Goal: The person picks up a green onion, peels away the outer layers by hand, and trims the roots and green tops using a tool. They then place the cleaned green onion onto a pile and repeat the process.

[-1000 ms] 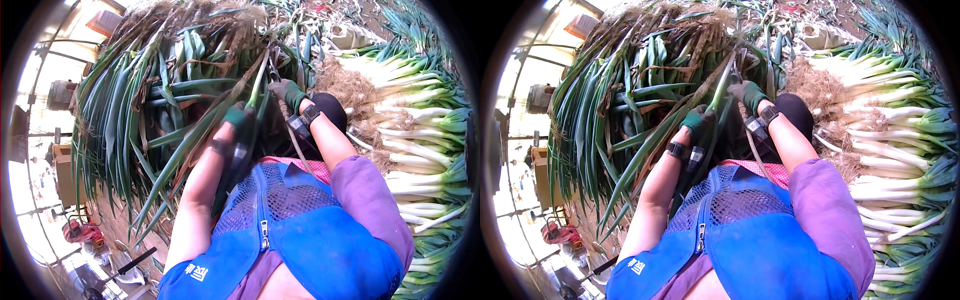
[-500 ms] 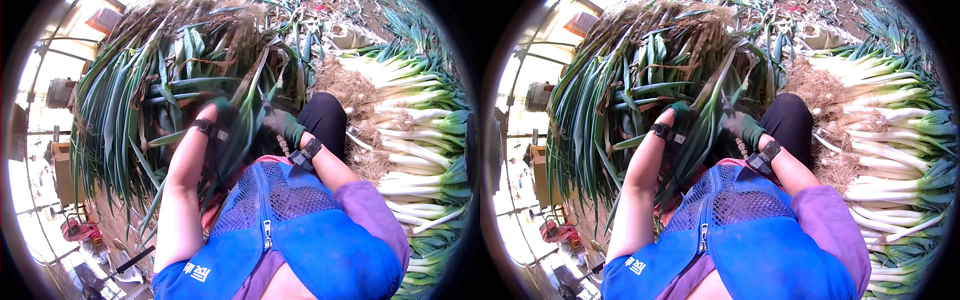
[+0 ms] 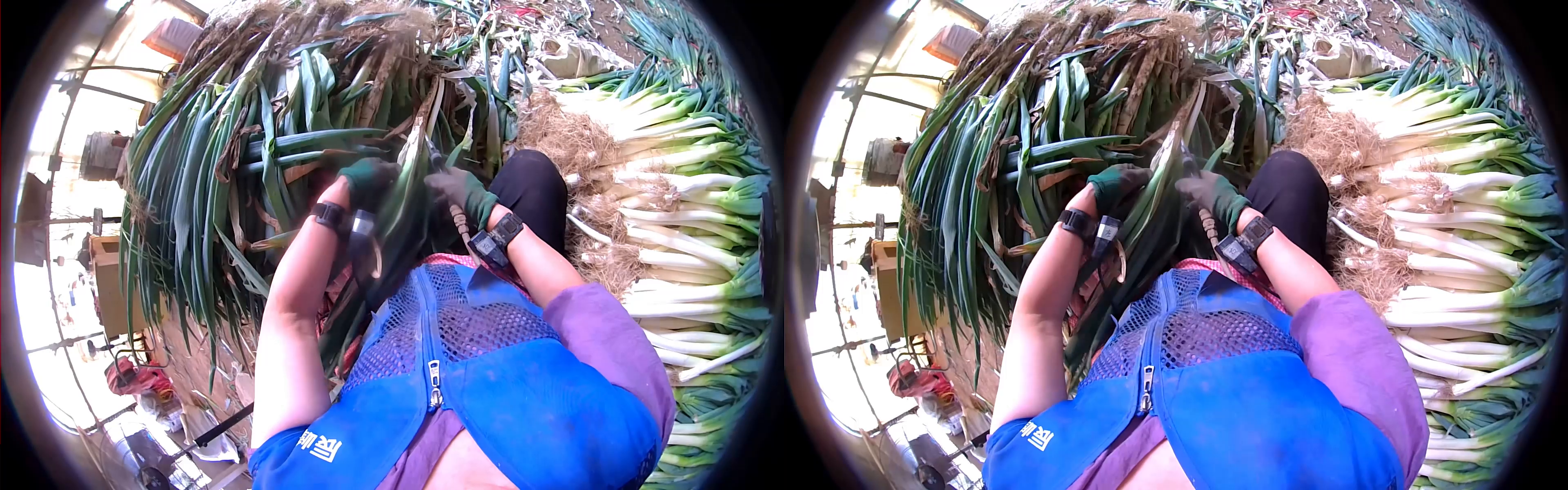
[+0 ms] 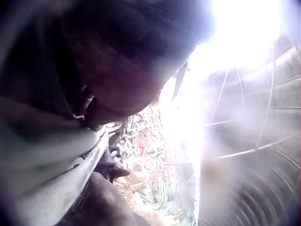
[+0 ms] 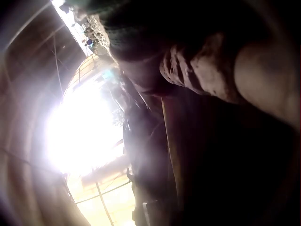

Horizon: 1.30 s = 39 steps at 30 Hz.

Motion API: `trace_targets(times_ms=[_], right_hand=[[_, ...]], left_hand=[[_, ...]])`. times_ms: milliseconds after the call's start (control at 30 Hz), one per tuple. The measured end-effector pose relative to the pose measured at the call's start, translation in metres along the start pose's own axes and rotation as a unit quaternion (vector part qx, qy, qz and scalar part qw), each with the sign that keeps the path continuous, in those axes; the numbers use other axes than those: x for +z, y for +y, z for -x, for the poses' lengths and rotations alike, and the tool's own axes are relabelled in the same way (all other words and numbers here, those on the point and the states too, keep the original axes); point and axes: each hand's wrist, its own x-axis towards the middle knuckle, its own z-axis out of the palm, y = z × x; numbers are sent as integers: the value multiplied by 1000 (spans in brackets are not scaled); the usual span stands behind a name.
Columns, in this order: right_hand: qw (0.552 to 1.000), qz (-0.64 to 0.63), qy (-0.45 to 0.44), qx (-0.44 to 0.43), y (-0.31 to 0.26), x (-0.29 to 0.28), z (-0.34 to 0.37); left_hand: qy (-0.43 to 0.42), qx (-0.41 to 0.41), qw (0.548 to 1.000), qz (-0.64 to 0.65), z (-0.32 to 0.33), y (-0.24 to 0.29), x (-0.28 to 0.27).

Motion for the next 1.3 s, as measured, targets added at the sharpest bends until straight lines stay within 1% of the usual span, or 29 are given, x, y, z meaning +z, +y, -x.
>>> trace_targets(times_ms=[33, 67, 100, 133, 167, 200, 233, 300, 333, 367, 400, 467, 533, 567, 600, 667, 700, 767, 800, 933, 967, 1033, 1067, 1133, 1167, 1200, 1233, 1267, 1300], right_hand=[[1000, -20, -19, -14, 0, -1, 0], [1000, -18, -17, -14, -3, 0, 4], [1000, -15, -16, -15, -7, 1, 9], [1000, -13, -15, -17, -9, 2, 9], [999, -5, -24, -45, -5, 1, 4], [997, 1, -34, -72, 2, 1, -2], [994, 9, -43, -97, 7, 0, -5], [993, 52, -48, -99, -17, 2, 9], [991, 72, -52, -98, -31, 4, 19], [993, 85, -38, -77, -41, 5, 26], [993, 100, -26, -57, -50, 5, 32], [992, 118, -10, -33, -53, 7, 36], [992, 125, 5, -22, -50, 6, 46], [996, 87, -16, -15, -57, 7, 60], [991, 129, -15, -20, -57, 6, 71], [977, 211, -17, -29, -53, 3, 83], [979, 205, -12, -1, -48, 0, 81], [990, 135, 25, 27, -42, -7, 77], [993, 100, 41, 39, -41, -10, 75], [969, 246, -18, -10, -52, 4, 99], [973, 226, -37, -39, -59, 11, 110], [969, 246, -25, -6, -61, 12, 113], [969, 245, -17, 24, -62, 8, 110], [977, 208, 24, 33, -43, -3, 94], [980, 189, 44, 38, -43, -3, 92], [978, 206, 19, 30, -44, -4, 93], [975, 223, -4, 22, -56, 0, 101], [970, 240, -27, 15, -62, 3, 107], [964, 260, -1, -45, -48, 7, 109]], left_hand=[[-7, -108, 957, 269, 6, 13, 4], [-14, -207, 831, 516, 5, 9, 10], [-67, -183, 767, 611, -5, -18, 24], [-26, -58, 882, 468, -4, -13, 22], [16, 71, 951, 299, -1, -7, 22], [-20, -23, 903, 429, -1, 0, 23], [-29, -122, 827, 548, 2, 13, 22], [93, -154, 896, 405, 18, 51, 4], [151, -170, 917, 327, 23, 59, 1], [192, -178, 933, 248, 16, 39, 3], [200, -211, 938, 189, 13, 22, 10], [213, -271, 936, 68, 24, 46, -2], [156, -312, 932, 98, 16, 57, -1], [137, -301, 940, 87, 8, 45, 7], [117, -289, 947, 77, -2, 30, 19], [152, -218, 956, 127, -11, 17, 38], [168, -183, 957, 150, -12, 12, 45], [141, -181, 944, 236, -8, 26, 41], [130, -180, 935, 278, -6, 32, 37], [132, -169, 883, 417, -3, 21, 30], [117, -153, 873, 448, 4, 25, 26], [70, -189, 820, 536, 0, 3, 24], [82, -184, 823, 531, 5, 19, 21], [107, -172, 829, 521, 16, 48, 14], [84, -136, 754, 637, 7, 30, 24], [138, -22, 906, 399, 0, 8, 27], [178, 95, 972, 123, -5, -11, 27], [112, 26, 939, 324, -10, -16, 31], [80, -63, 855, 509, -16, -20, 35]])
